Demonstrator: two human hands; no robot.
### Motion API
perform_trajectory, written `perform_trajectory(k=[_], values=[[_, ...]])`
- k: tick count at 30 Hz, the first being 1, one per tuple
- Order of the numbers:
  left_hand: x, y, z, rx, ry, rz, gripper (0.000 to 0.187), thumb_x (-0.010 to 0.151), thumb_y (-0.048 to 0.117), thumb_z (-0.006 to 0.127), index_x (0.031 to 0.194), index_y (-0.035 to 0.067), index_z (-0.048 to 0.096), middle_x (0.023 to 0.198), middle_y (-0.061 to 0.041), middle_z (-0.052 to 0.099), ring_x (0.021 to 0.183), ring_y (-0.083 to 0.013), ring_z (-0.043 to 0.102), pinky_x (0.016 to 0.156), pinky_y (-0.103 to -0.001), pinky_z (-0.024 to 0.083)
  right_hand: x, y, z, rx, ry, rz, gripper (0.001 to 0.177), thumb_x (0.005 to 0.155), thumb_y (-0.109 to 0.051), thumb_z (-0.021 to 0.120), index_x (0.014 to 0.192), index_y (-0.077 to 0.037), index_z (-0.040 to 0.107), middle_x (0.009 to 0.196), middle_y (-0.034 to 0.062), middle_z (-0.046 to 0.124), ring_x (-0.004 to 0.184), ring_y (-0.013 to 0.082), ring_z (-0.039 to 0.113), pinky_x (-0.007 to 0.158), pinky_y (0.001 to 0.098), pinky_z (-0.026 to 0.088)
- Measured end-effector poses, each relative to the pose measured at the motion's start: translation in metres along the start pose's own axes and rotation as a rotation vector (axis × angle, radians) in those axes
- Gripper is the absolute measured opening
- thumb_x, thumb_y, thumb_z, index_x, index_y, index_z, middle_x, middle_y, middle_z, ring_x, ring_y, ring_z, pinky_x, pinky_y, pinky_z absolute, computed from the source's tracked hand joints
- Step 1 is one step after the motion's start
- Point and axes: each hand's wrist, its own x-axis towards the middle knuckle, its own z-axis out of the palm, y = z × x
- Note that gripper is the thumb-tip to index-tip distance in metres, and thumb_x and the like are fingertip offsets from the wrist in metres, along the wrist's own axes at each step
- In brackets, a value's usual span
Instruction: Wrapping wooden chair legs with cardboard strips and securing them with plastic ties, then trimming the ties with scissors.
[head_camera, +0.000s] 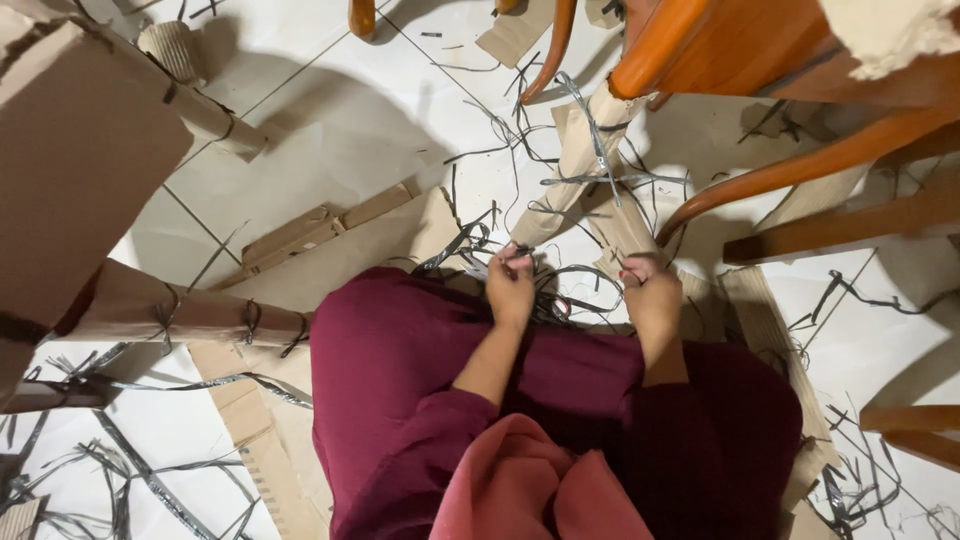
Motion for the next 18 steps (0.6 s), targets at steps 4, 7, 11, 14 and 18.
perform_trajectory(k=[4, 7, 11, 14, 18], values=[[-0.039, -0.015, 0.012, 0.005, -0.072, 0.012, 0.021, 0.096, 0.012, 0.058, 0.116, 0.015, 0.065, 0.090, -0.003, 0.079, 0.100, -0.0239, 0.074, 0.089, -0.037, 0.058, -0.007, -0.017, -0.019, 0.229, -0.005, -0.013, 0.023, 0.089, -0.018, 0.074, 0.111, -0.023, 0.079, 0.104, 0.0099, 0.077, 0.108, 0.0331, 0.070, 0.093, 0.0449, 0.056], [-0.061, -0.026, 0.024, -0.002, -0.214, 0.007, 0.027, 0.092, 0.009, 0.062, 0.116, 0.020, 0.067, 0.092, 0.000, 0.079, 0.103, -0.0228, 0.073, 0.092, -0.039, 0.057, -0.018, -0.032, -0.038, 0.498, 0.027, 0.090, 0.024, 0.090, -0.020, 0.077, 0.113, -0.014, 0.078, 0.105, 0.0178, 0.076, 0.105, 0.0262, 0.071, 0.089, 0.0393, 0.055], [-0.063, -0.009, 0.024, -0.239, -0.310, 0.014, 0.036, 0.090, -0.004, 0.060, 0.122, 0.010, 0.066, 0.104, -0.011, 0.077, 0.097, -0.0176, 0.071, 0.093, -0.033, 0.056, -0.008, -0.016, -0.035, 0.824, 0.060, 0.028, 0.026, 0.094, -0.017, 0.078, 0.116, -0.004, 0.073, 0.099, 0.0176, 0.071, 0.089, 0.0209, 0.067, 0.075, 0.0320, 0.056], [-0.046, -0.008, 0.022, -0.340, -0.293, 0.015, 0.037, 0.091, -0.007, 0.060, 0.125, 0.004, 0.064, 0.110, -0.015, 0.075, 0.099, -0.0175, 0.069, 0.095, -0.033, 0.055, 0.000, -0.006, -0.029, 0.885, 0.086, -0.065, 0.017, 0.097, -0.010, 0.073, 0.112, -0.001, 0.072, 0.082, 0.0136, 0.070, 0.061, 0.0118, 0.061, 0.050, 0.0227, 0.054], [-0.017, 0.051, -0.017, -0.119, -0.417, 0.042, 0.030, 0.090, 0.006, 0.068, 0.119, 0.013, 0.071, 0.106, -0.008, 0.077, 0.093, -0.0175, 0.074, 0.084, -0.034, 0.060, 0.016, -0.009, -0.026, 0.793, 0.170, -0.051, 0.020, 0.095, -0.015, 0.075, 0.111, -0.004, 0.074, 0.076, 0.0146, 0.071, 0.049, 0.0078, 0.054, 0.039, 0.0211, 0.046]])
